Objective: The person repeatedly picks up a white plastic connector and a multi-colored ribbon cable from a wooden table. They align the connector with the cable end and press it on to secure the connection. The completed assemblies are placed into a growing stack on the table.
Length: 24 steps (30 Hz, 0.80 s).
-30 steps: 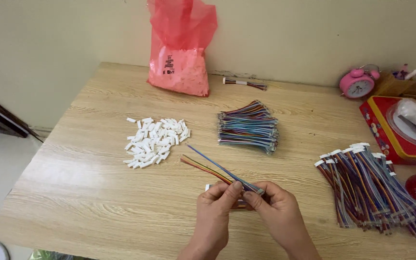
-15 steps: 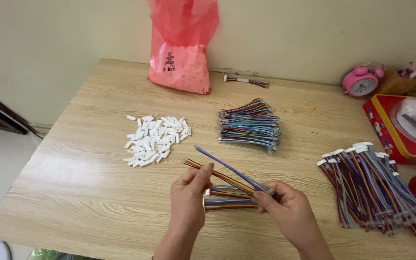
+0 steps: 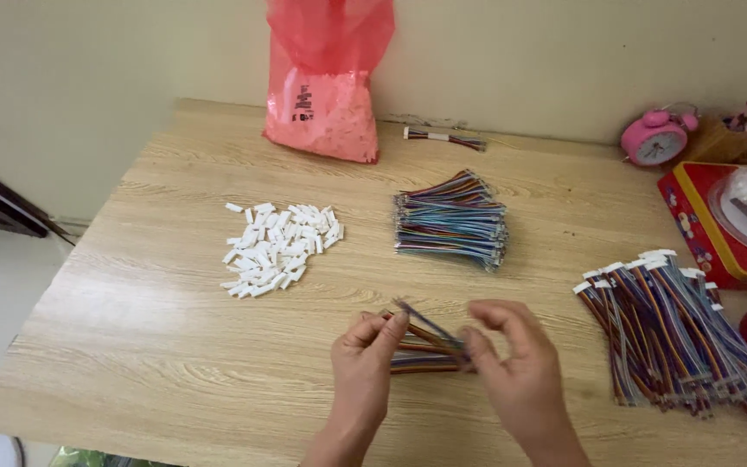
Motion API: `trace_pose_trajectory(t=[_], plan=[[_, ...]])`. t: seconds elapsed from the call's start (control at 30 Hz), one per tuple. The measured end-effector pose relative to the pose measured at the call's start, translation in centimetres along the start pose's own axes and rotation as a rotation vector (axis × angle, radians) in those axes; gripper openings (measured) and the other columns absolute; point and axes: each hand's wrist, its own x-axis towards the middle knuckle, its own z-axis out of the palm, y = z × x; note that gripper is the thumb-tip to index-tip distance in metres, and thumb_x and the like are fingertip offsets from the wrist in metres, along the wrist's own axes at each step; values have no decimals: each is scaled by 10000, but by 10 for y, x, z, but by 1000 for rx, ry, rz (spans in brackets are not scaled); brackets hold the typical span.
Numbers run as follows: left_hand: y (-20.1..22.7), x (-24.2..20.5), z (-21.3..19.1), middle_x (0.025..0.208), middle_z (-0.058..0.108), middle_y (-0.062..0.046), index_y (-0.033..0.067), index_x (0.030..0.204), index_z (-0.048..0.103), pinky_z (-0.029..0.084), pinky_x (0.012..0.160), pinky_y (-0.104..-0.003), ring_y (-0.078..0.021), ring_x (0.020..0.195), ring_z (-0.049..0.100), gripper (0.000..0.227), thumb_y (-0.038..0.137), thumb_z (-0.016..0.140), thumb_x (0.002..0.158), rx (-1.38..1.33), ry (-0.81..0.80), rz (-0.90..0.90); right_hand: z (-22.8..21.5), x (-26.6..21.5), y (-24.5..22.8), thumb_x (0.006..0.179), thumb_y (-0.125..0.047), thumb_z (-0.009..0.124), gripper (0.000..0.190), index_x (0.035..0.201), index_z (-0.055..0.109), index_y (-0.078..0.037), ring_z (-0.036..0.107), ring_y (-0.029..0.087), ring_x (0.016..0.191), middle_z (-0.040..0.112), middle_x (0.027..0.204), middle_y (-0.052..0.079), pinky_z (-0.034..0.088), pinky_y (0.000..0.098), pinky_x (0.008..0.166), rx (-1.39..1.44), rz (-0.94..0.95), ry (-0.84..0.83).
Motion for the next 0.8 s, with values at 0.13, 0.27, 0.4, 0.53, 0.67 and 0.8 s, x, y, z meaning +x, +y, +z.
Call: trace_pose_trajectory(t=[0.13, 0.27, 0.4, 0.53, 0.67, 0.8], plan=[[13, -10, 11, 789, 613, 9, -4, 760, 766, 438, 702, -230, -69, 779, 549, 168, 97, 746, 893, 15, -61, -36, 20, -1, -3, 930, -100, 690, 219, 1128, 713, -10, 715, 139, 974, 726, 1079, 68, 588, 277, 837, 172, 13, -79], [8, -12, 7, 774, 544, 11, -17, 751, 745, 405, 675, -251, -84, 752, 502, 185, 76, 763, 910, -26, -56, -34, 39, 4, 18, 936, -79, 645, 226, 1150, 683, -19, 734, 120, 947, 753, 1057, 70, 599, 269, 840, 471, 209, -232], [-1, -12, 4, 776, 564, -1, -17, 745, 739, 449, 669, -267, -110, 737, 549, 183, 74, 761, 902, -149, -63, -113, 44, 5, 42, 951, -117, 631, 206, 1114, 718, -25, 730, 127, 870, 765, 962, 60, 605, 280, 801, 537, 372, -342], [3, -12, 6, 808, 604, -5, -25, 775, 764, 465, 709, -255, -88, 785, 567, 155, 75, 755, 893, -110, -75, -89, 36, 6, 40, 959, -153, 647, 209, 1075, 762, -23, 709, 127, 796, 761, 879, 43, 605, 286, 741, 477, 403, -407], [15, -14, 6, 798, 591, -1, -13, 811, 802, 472, 699, -264, -85, 765, 562, 145, 109, 768, 881, -7, -55, -118, 22, 11, 7, 915, -195, 709, 180, 976, 776, -40, 675, 86, 713, 755, 776, -5, 565, 280, 658, 145, 271, -422], [6, -11, 0, 787, 583, -12, -29, 806, 799, 413, 674, -266, -93, 750, 517, 200, 145, 786, 902, 65, -48, -62, 21, 15, 8, 886, -206, 730, 163, 912, 760, -48, 649, 63, 656, 720, 712, -23, 538, 274, 616, -8, 215, -440]])
